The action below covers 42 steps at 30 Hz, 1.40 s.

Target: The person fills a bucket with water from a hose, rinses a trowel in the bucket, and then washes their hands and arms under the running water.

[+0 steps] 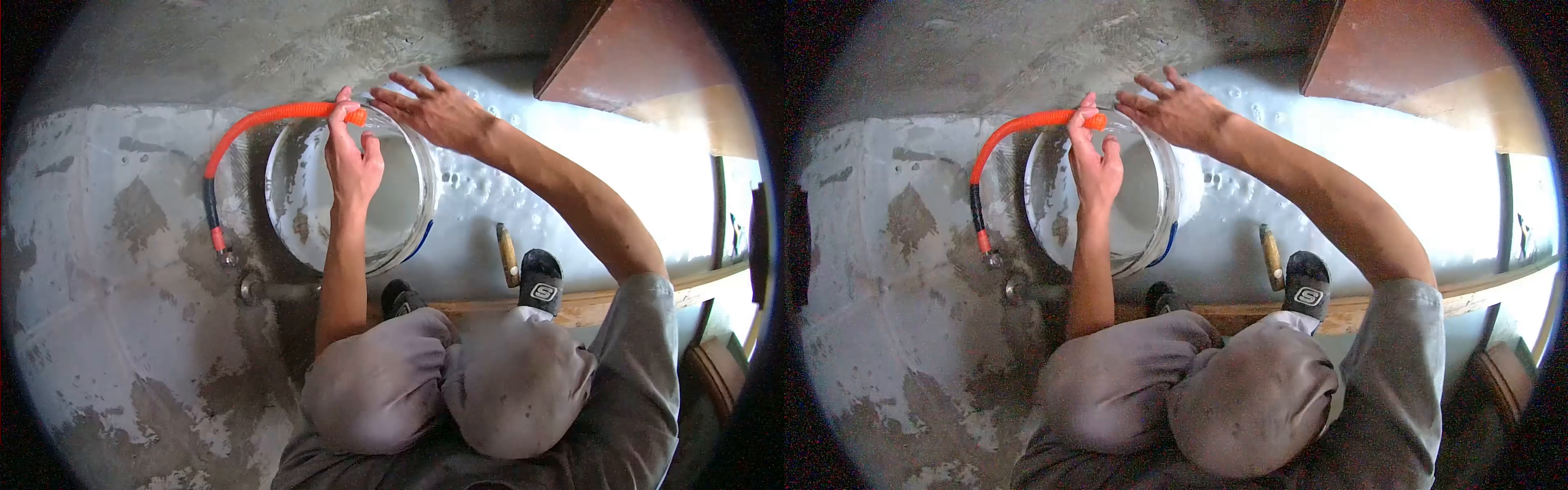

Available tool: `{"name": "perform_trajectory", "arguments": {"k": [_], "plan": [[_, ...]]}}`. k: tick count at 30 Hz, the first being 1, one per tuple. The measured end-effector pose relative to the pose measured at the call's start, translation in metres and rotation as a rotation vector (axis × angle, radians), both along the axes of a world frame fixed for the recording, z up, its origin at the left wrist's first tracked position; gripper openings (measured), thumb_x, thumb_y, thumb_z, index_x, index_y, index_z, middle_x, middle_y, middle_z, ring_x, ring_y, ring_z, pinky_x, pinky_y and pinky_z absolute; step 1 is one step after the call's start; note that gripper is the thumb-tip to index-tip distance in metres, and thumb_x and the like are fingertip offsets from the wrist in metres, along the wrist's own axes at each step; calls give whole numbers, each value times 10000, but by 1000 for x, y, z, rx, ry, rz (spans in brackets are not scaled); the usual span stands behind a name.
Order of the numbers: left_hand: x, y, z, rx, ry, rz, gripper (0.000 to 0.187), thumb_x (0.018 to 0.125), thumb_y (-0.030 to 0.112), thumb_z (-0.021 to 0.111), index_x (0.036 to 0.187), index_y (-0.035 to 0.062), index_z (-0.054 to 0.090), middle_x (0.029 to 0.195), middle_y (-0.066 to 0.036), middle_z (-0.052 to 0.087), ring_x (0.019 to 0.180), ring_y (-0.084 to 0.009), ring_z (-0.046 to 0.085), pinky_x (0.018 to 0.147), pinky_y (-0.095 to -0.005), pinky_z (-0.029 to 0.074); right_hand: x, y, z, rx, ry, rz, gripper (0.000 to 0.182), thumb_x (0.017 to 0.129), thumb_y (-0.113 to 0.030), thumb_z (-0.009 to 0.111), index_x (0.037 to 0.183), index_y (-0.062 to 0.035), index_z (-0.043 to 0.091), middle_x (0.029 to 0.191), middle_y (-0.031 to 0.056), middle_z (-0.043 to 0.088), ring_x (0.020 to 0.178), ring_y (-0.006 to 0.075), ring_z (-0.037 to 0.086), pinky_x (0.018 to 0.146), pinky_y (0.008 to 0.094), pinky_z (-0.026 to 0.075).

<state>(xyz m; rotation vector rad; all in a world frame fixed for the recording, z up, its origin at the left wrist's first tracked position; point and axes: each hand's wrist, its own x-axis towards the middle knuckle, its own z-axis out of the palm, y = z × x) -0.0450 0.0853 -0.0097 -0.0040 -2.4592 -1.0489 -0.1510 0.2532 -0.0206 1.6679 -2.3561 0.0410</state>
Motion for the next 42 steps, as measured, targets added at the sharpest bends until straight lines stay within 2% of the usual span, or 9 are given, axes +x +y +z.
{"name": "perform_trajectory", "arguments": {"k": [7,11,15,18,23,32,38,40,42], "plan": [[-2,-1,-1,23,10,3,584,763,-158,446,1313,31,389,1482,-229,434,1317,-367,478,1107,-440,372,19,46,4,-44,-111,133,552,978,-175,468,1513,-123,347,1526,76,412,1387,281,424,1110,458,390],[-2,2,0,-46,-26,38,656,754,-186,429,1367,43,383,1501,-233,408,1331,-396,471,1095,-466,393,8,-1,-12,-41,-220,-63,634,980,-164,465,1563,-149,216,1296,139,583,1206,291,581,1009,437,467],[-6,-1,10,-132,-49,48,709,742,-210,422,1397,59,384,1513,-251,378,1331,-428,455,1087,-470,402,14,-5,9,155,-434,-166,574,956,-119,497,1500,-108,312,1356,166,556,1269,310,538,1052,456,433],[-6,-3,17,-211,-78,67,704,739,-215,428,1382,70,409,1508,-266,373,1333,-444,438,1086,-465,401,13,-8,2,132,-349,-165,545,951,-118,498,1475,-107,349,1349,162,560,1268,304,535,1039,470,441],[-12,-24,8,-330,-92,111,667,740,-211,462,1329,101,468,1502,-283,364,1334,-444,432,1080,-463,399,15,-3,1,25,-250,-166,715,964,-139,515,1583,-194,162,1341,153,561,1265,335,533,1030,468,438],[-33,-66,39,-461,-293,120,555,795,-116,494,1285,146,509,1241,-163,638,1062,-399,628,887,-517,487,17,-5,10,101,-343,-197,742,938,-108,546,1582,-204,189,1453,169,474,1365,353,437,1077,482,420],[-42,-83,34,-379,-283,69,575,791,-128,470,1273,176,546,1121,-190,674,1024,-435,624,842,-512,501,-18,-20,-9,-30,-562,-3,758,859,-12,516,1553,-228,302,1628,101,224,1466,346,281,1163,500,319],[-38,-76,36,-372,-293,78,593,786,-147,441,1275,172,551,1135,-202,670,1060,-438,615,871,-511,497,-39,-40,-11,11,-378,91,619,964,-168,515,1538,-280,312,1620,53,246,1455,327,306,1120,521,381],[-38,-69,48,-320,-337,109,595,785,-155,426,1276,156,551,1182,-200,658,1106,-430,604,908,-507,490,-57,-62,-1,121,-275,156,564,975,-191,509,1510,-298,366,1606,21,274,1425,290,366,1088,490,422]]}}
